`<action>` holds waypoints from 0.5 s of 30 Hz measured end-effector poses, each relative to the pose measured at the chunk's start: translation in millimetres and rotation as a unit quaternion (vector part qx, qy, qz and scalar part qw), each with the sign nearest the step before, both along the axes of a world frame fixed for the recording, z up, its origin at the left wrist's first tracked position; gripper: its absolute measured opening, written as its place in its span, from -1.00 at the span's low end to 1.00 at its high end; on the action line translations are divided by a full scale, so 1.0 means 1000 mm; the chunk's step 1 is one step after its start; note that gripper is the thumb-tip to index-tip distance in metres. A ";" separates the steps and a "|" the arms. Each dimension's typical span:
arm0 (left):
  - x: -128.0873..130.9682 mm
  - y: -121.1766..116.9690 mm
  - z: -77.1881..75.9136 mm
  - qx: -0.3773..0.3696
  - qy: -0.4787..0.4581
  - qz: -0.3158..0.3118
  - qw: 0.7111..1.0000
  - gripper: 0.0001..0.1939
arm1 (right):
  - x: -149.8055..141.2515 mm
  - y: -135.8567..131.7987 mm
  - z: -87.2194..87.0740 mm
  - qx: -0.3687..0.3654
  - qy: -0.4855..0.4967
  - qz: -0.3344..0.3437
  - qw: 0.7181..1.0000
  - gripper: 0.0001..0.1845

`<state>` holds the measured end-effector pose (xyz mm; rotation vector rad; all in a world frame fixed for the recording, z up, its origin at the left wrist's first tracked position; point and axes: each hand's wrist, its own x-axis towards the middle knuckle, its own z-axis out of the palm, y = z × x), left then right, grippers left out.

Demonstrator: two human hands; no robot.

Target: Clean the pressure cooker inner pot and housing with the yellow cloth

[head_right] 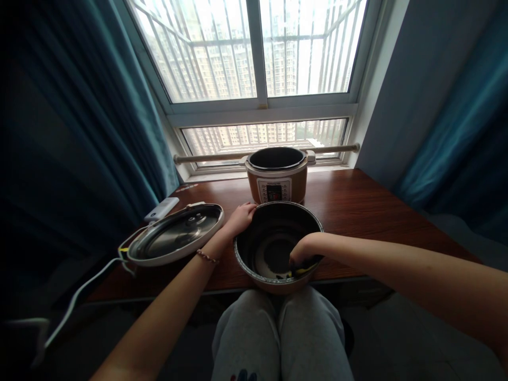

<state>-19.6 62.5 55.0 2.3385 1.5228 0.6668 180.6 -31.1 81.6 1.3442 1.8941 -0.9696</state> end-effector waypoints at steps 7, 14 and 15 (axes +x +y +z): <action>0.001 -0.001 0.001 -0.002 0.006 0.000 1.000 -0.71 | 0.012 0.014 -0.014 0.156 -0.087 0.069 0.982 -0.94; 0.001 -0.003 0.002 0.007 0.019 0.004 1.000 -0.71 | 0.021 0.046 -0.024 0.370 -0.022 0.157 0.915 -0.76; 0.001 -0.003 0.002 0.008 0.020 0.004 1.000 -0.70 | 0.019 0.051 -0.026 0.389 -0.008 0.164 0.907 -0.73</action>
